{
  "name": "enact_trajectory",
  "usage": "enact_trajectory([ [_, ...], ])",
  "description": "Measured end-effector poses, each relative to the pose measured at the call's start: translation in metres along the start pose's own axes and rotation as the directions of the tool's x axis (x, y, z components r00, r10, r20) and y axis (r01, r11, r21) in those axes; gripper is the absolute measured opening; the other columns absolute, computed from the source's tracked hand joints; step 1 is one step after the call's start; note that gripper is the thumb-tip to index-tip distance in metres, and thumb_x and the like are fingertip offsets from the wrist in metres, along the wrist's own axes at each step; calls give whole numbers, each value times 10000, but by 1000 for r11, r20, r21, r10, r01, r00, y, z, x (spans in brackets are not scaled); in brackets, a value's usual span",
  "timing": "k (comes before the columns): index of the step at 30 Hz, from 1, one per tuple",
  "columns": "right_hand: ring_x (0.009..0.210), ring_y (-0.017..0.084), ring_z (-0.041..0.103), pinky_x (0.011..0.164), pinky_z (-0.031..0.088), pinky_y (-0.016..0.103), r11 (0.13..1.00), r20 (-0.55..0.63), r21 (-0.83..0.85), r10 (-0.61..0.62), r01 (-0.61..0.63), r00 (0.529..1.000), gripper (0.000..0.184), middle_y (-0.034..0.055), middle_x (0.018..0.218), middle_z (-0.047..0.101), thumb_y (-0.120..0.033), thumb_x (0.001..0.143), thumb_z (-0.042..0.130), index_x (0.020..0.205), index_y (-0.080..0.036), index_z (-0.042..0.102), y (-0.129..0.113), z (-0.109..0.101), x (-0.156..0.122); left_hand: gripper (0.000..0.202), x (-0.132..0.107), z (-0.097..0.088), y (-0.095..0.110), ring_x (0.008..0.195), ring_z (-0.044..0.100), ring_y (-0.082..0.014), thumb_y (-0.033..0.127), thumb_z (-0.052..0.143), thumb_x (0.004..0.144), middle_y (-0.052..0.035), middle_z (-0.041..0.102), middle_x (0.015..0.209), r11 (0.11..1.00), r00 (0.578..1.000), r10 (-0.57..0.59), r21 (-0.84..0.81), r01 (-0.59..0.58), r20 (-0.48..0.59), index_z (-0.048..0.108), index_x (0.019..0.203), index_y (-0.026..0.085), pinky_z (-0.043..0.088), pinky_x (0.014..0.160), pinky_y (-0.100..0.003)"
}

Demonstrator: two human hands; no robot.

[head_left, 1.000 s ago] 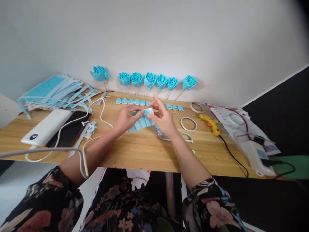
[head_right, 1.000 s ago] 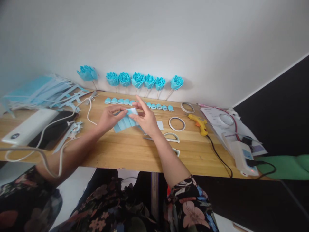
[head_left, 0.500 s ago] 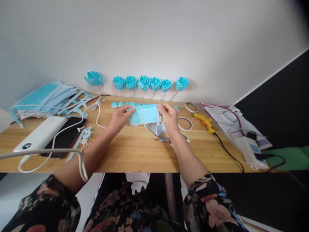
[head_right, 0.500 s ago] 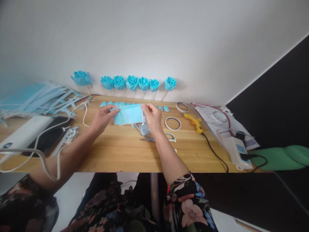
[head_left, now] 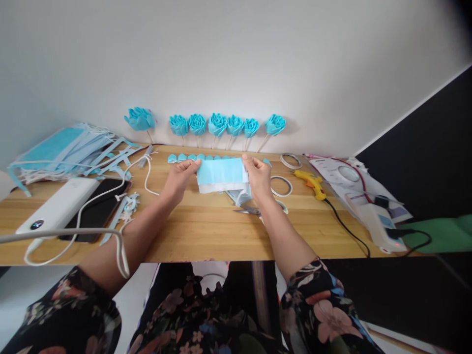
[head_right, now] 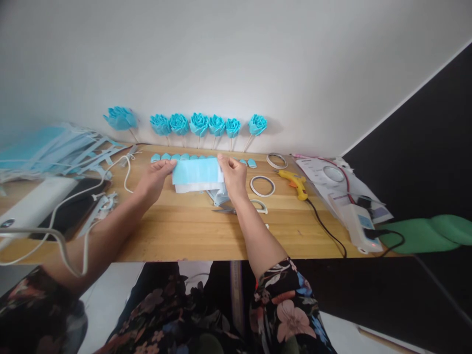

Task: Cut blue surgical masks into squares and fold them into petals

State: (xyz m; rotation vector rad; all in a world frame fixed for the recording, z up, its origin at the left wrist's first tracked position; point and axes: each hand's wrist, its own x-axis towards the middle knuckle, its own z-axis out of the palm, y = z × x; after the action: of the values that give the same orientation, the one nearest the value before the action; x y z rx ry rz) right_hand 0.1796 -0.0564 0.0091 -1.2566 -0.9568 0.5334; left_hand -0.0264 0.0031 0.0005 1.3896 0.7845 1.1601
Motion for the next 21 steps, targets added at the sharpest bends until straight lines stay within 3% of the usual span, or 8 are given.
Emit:
enact_trajectory([
  [3,540,87,192,499,171,283,997,-3,32,68,-67,998,710,-62,578,182,-725,687,732,544,-242,232,1,1,-1,411,0,2,-4,692,622,-176,565,670,832,-20,628,666,995,998,-60,-76,62,21,612,697,182,531,758,-342],
  [6,525,87,216,491,183,283,981,-12,111,161,-159,987,714,-66,560,211,-736,630,766,535,-249,254,4,0,1,412,1,2,-5,793,701,-209,539,648,850,-76,719,905,967,983,-126,-204,151,130,658,1033,170,567,789,-380],
  [10,497,92,264,475,224,284,941,-38,210,279,-265,960,687,-70,534,266,-728,580,801,533,-255,305,4,-2,4,483,0,-1,-2,1050,688,-272,495,640,859,-129,655,1280,945,949,-95,-272,181,301,595,1259,229,590,805,-424],
  [13,489,91,272,471,235,282,914,-36,279,317,-295,948,678,-73,525,295,-707,560,825,540,-252,323,2,-2,4,456,-4,-1,-1,1244,592,-296,475,599,914,-119,588,1407,981,934,-4,-180,73,358,596,1314,256,548,949,-461],
  [16,486,87,271,471,241,277,899,-28,327,317,-291,948,680,-77,520,294,-671,566,845,543,-248,314,0,0,2,512,-11,2,-2,1368,496,-321,465,638,910,-116,537,1481,994,899,78,33,-102,430,573,1375,264,439,1104,-511],
  [21,475,102,321,471,295,283,875,58,346,338,-337,939,613,-73,509,342,-644,647,819,570,-248,358,-6,4,-5,943,-24,19,-15,1490,339,-364,478,815,751,-137,369,1618,860,826,197,311,-405,529,359,1553,285,313,1207,-556],
])
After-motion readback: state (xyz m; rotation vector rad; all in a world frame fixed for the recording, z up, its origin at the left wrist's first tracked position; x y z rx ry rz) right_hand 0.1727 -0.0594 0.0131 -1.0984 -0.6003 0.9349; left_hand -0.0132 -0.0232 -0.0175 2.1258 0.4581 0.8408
